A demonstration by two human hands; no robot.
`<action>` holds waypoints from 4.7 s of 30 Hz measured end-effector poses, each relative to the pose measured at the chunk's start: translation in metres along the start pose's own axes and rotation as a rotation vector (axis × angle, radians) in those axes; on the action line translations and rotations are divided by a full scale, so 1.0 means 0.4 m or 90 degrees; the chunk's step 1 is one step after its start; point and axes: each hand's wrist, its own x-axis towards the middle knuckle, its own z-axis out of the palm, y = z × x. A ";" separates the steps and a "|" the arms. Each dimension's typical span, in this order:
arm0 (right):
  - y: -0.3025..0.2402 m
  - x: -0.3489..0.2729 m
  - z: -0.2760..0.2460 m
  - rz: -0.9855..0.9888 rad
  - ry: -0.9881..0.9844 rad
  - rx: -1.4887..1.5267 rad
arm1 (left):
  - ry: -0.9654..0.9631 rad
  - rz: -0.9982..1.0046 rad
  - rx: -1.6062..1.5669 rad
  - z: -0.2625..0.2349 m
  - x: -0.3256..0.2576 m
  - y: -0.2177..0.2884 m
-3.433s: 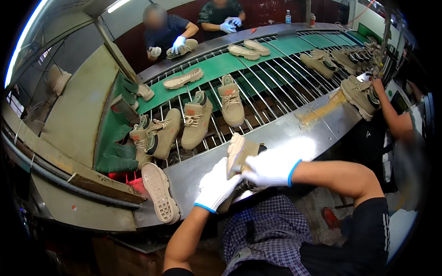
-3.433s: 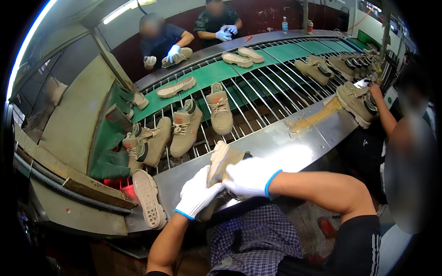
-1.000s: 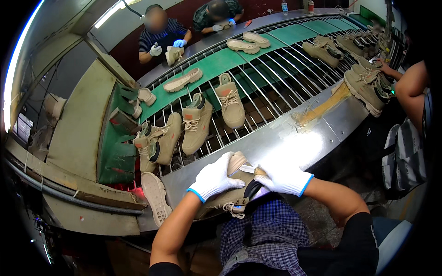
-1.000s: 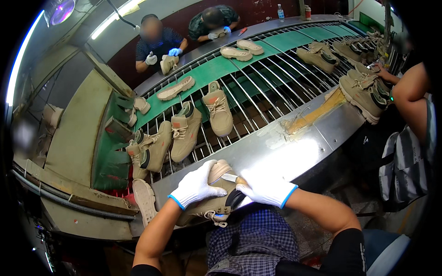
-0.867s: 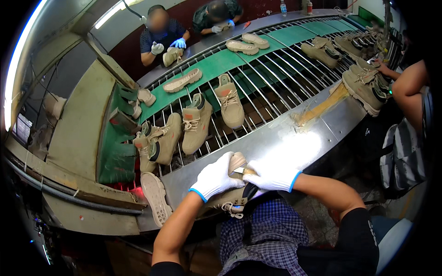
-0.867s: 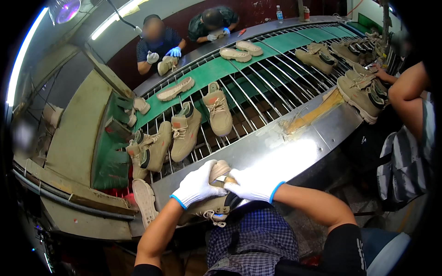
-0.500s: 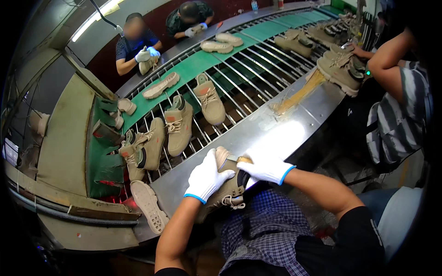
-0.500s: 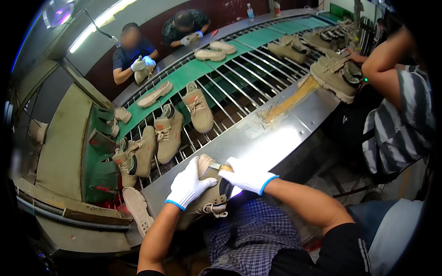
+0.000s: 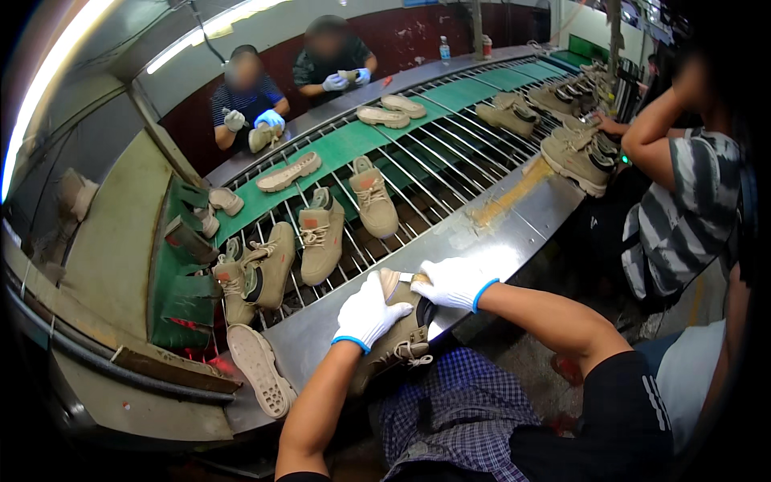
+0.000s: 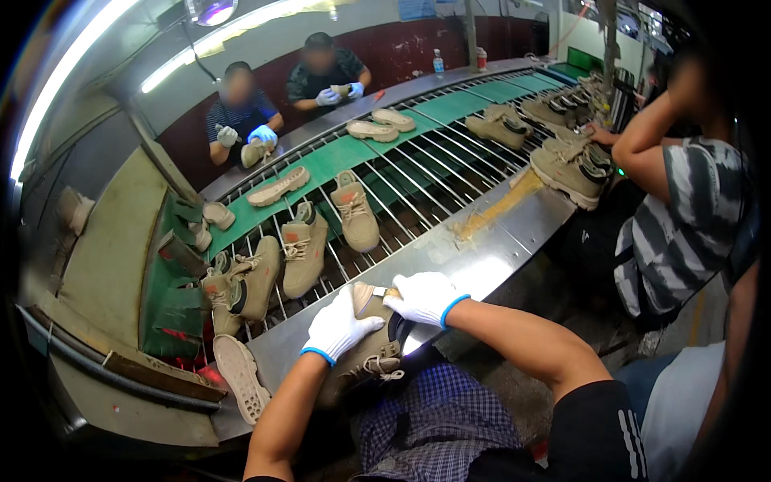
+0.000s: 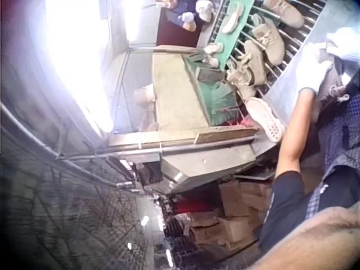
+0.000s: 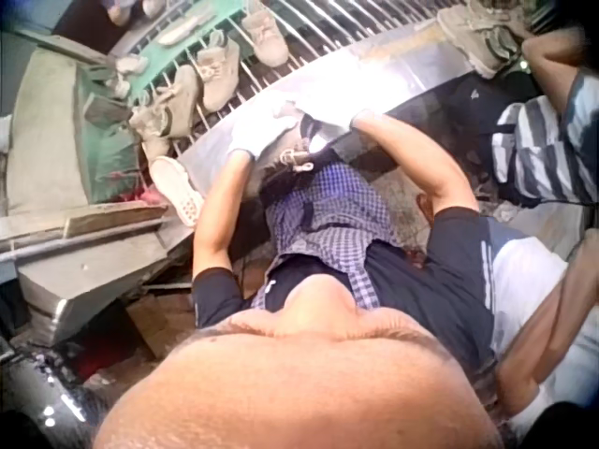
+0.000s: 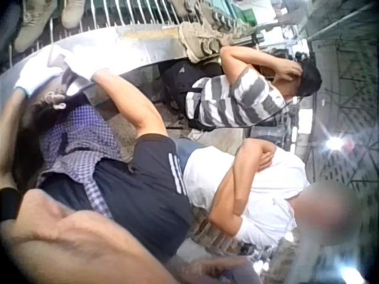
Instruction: The person wipes the edges and soles of shoes with a cloth, picks them up from a conveyor belt, and brushes them by hand.
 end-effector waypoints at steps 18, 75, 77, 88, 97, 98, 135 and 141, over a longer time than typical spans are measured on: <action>0.108 0.046 0.056 0.103 -0.209 0.608 | -0.083 0.122 0.091 -0.042 -0.024 0.005; -0.102 -0.076 0.199 0.004 -0.668 0.512 | 0.318 -0.059 -0.674 0.179 -0.218 -0.244; -0.097 -0.119 0.241 -0.012 -0.632 0.544 | 0.328 -0.067 -0.742 0.197 -0.241 -0.269; 0.089 -0.169 0.186 0.093 -0.253 1.193 | 0.534 -0.052 -0.354 0.162 -0.221 -0.268; 0.476 0.251 -0.040 0.332 0.274 0.942 | 0.642 -0.104 -0.337 0.229 -0.257 -0.357; 0.334 0.281 -0.026 0.279 0.240 0.807 | 0.651 -0.121 -0.297 0.218 -0.271 -0.357; -0.230 -0.129 0.198 -0.555 -0.159 0.482 | 0.167 -0.086 -0.957 0.274 -0.284 -0.212; -0.273 -0.235 0.180 -0.519 -0.198 0.721 | 0.246 -0.008 -0.874 0.226 -0.405 -0.163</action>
